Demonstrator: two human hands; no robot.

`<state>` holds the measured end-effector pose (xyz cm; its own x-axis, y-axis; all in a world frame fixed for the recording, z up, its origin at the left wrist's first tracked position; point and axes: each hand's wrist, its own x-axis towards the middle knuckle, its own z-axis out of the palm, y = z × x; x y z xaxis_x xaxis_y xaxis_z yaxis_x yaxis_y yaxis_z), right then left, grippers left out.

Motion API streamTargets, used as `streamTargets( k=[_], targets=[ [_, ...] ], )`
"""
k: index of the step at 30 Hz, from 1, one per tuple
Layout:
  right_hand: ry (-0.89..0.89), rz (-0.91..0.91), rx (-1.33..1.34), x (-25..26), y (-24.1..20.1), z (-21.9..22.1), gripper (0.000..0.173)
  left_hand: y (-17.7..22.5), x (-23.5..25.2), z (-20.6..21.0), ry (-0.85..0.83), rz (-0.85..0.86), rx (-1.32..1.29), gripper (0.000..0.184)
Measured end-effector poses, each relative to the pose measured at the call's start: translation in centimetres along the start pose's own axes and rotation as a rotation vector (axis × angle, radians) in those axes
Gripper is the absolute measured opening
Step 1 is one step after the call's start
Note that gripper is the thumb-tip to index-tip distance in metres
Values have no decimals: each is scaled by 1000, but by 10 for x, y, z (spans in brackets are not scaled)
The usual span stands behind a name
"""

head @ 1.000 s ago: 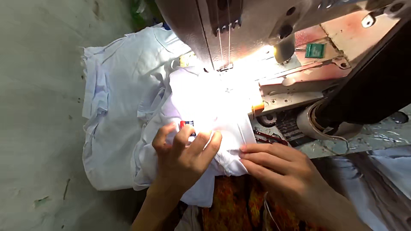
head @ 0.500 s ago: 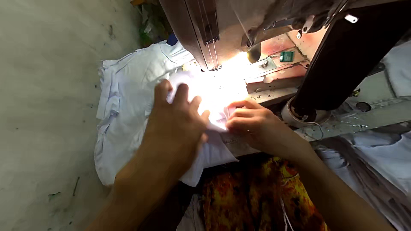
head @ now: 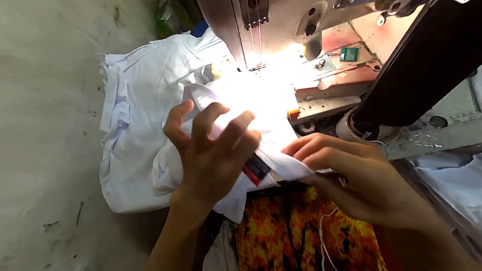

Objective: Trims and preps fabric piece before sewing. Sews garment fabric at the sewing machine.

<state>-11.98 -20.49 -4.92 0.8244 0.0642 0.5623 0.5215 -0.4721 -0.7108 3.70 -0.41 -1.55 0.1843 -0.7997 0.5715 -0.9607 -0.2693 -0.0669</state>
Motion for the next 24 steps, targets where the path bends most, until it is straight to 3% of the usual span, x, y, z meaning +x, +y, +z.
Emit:
streamTargets(
  k=[6, 13, 19, 21, 24],
  targets=[
    [-84, 36, -387, -26, 13, 31, 18, 11, -40, 36, -94, 26, 45, 23],
    [-14, 18, -500, 11, 23, 26, 20, -20, -2, 28, -70, 30, 61, 22],
    [24, -39, -582, 44, 38, 20, 17, -56, 35, 23, -268, 62, 34, 17],
    [7, -35, -604, 48, 39, 19, 17, -48, 42, 11, -336, 76, 111, 11],
    [-2, -44, -641, 47, 41, 18, 19, -19, 40, -5, -281, 126, 127, 15]
  ],
)
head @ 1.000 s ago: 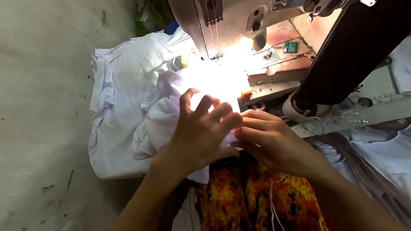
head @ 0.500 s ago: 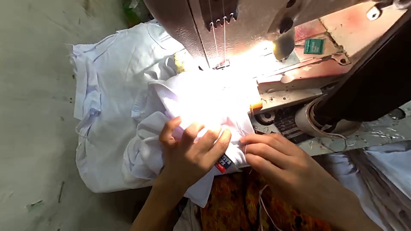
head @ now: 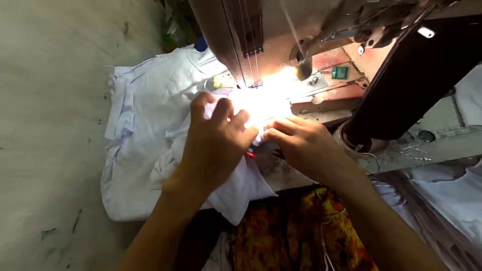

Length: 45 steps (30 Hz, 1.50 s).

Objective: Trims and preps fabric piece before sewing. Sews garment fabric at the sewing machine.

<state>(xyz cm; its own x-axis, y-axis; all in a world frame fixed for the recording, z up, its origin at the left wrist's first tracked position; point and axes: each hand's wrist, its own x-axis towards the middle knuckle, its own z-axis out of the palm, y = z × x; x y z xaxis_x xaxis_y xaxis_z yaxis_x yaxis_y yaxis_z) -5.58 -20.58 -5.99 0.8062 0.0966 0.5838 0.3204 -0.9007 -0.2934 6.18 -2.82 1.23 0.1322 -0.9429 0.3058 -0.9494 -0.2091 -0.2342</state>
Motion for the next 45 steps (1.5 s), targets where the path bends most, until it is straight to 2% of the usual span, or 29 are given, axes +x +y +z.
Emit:
streamTargets(
  k=[3, 6, 9, 20, 26, 29, 32, 35, 37, 41, 45],
  targets=[
    [3, -20, -12, -2, 0, 2, 18, 11, -9, 3, 37, 16, -51, 12],
    [78, -85, -11, -8, 0, 6, 19, 0, -14, 18, -11, -19, -134, 19],
    [160, -130, 39, -18, 1, 8, 21, -13, -22, 31, 31, -77, -121, 20],
    [157, -26, 104, -32, 1, 12, 21, -4, -29, 42, 105, -213, -151, 16],
    [184, -33, 71, -12, 13, 13, 22, -17, -16, 39, -5, -269, -128, 12],
    [125, -13, 52, -6, 14, 9, 25, -14, -13, 34, -33, -226, -80, 14],
    [55, -17, 46, -1, 14, 5, 22, -2, -5, 13, -7, -55, -57, 13],
    [106, -79, 108, -3, 10, 7, 19, 0, -3, 16, -2, 14, -200, 19],
    [138, -95, 126, -10, 7, 7, 19, -9, -10, 31, 18, -21, -288, 21],
    [143, -63, 68, -18, 2, 8, 21, -10, -18, 40, 41, -87, -277, 20],
    [146, -33, 53, -7, 11, 13, 24, -13, -11, 45, 34, -164, -275, 10]
  ],
)
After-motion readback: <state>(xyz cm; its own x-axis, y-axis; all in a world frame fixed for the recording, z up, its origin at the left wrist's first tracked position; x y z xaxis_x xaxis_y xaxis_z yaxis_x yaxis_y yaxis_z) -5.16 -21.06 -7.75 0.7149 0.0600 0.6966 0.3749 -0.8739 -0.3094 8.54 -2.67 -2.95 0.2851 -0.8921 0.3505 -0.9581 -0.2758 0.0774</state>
